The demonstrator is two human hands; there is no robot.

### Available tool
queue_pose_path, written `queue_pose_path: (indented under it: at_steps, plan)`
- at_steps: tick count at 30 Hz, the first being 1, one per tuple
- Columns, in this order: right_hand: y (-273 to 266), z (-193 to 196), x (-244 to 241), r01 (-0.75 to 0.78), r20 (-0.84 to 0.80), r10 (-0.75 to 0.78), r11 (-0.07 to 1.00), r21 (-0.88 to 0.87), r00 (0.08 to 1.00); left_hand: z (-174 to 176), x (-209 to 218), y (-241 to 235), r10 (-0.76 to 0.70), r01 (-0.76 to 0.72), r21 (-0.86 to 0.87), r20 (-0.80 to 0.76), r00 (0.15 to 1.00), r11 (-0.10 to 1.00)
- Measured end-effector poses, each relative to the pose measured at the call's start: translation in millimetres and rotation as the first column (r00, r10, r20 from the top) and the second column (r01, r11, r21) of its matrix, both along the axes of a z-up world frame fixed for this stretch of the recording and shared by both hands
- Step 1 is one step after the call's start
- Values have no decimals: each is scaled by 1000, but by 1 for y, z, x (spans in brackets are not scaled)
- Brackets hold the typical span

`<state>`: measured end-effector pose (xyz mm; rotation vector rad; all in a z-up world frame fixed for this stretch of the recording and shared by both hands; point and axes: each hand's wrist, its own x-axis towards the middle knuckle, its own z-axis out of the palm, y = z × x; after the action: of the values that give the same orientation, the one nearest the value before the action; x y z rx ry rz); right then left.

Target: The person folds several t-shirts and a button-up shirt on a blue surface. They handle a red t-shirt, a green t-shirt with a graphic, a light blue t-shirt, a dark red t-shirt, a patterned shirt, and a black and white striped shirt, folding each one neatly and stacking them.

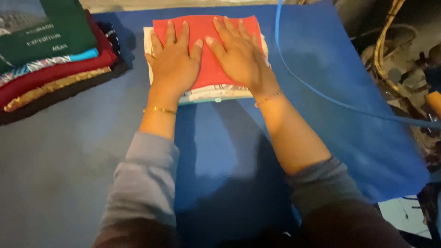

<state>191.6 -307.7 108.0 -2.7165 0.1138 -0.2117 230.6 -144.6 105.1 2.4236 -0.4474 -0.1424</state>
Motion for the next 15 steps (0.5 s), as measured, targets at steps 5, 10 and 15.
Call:
queue_pose_path:
  at_steps: [5, 10, 15]
  plan:
    - [7, 10, -10, 47, -62, -43, 996, 73, 997, 1, -8, 3, -5, 4, -42, -17, 1000, 999]
    - [-11, 3, -21, -30, 95, 10, 977, 213, 995, -29, 5, 34, 14, 24, -385, 96, 995, 923]
    - [0, -44, -115, -113, 515, 70, 992, 52, 854, -65, -28, 124, 143, -30, -414, 244, 959, 910]
